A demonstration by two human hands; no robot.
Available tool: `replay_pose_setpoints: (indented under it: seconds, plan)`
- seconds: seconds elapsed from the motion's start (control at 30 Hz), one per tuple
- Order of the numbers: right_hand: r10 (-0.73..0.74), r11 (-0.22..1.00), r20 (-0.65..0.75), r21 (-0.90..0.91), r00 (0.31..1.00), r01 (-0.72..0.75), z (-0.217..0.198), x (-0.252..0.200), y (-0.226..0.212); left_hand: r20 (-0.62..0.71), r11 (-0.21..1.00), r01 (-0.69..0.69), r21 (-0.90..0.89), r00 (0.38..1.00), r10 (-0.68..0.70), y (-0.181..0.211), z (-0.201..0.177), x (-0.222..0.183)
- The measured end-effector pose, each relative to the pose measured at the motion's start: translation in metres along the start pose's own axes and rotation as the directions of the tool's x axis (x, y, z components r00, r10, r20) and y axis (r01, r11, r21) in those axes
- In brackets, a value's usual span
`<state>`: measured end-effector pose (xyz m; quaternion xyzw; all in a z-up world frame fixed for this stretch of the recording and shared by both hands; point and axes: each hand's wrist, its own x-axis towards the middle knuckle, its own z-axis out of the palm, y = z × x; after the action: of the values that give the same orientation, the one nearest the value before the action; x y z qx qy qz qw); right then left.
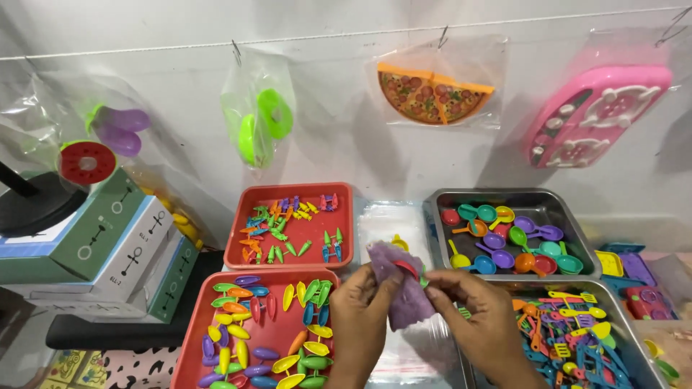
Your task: Assembling small plastic toy utensils into a plastic holder to create a set.
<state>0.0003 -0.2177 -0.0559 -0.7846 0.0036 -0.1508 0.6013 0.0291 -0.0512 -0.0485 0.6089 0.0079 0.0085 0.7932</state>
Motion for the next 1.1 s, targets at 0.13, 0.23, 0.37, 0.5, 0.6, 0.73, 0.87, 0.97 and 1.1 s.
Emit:
replay_pose_setpoints:
  seconds: [0.13,0.23,0.37,0.5,0.6,0.73,0.87,0.97,1.1]
  plan:
    - [-0.007,0.997,0.017,-0.071,1.000,0.008,-0.003,0.002,-0.004,0.060,0.984,0.071,-0.165,0.996,-0.062,-0.011,0.000,0.002]
    - [-0.027,0.996,0.114,0.092,0.993,0.017,-0.003,0.001,0.005,0.042,0.982,0.102,-0.159,0.995,-0.096,-0.014,0.005,-0.001]
    - [-0.010,0.999,0.047,-0.031,0.999,0.011,-0.001,0.002,0.000,0.031,0.983,0.102,-0.151,0.995,-0.098,-0.013,0.005,-0.003]
    - [-0.164,0.955,0.005,-0.249,0.986,0.160,-0.002,0.003,-0.011,0.094,0.921,0.216,-0.323,0.976,-0.196,-0.014,0.007,-0.004]
    - [-0.233,0.936,-0.045,-0.281,0.971,0.212,0.006,-0.003,-0.012,0.160,0.752,0.333,-0.569,0.942,-0.296,-0.036,0.014,-0.006]
    - [-0.271,0.904,0.002,-0.342,0.963,0.255,0.007,-0.002,-0.008,0.086,0.837,0.324,-0.441,0.943,-0.320,-0.033,0.004,0.001]
    - [-0.220,0.908,0.119,-0.338,0.968,0.248,-0.002,0.005,-0.015,0.041,0.955,0.159,-0.249,0.987,-0.154,-0.027,-0.003,0.003]
    - [-0.174,0.915,0.158,-0.339,0.972,0.219,-0.013,0.010,-0.020,0.093,0.966,-0.206,0.158,0.977,0.194,0.005,-0.005,-0.002]
    - [-0.191,0.906,0.207,-0.340,0.960,0.253,-0.021,0.006,-0.007,0.490,0.447,-0.647,0.617,0.761,0.426,0.024,-0.008,-0.007]
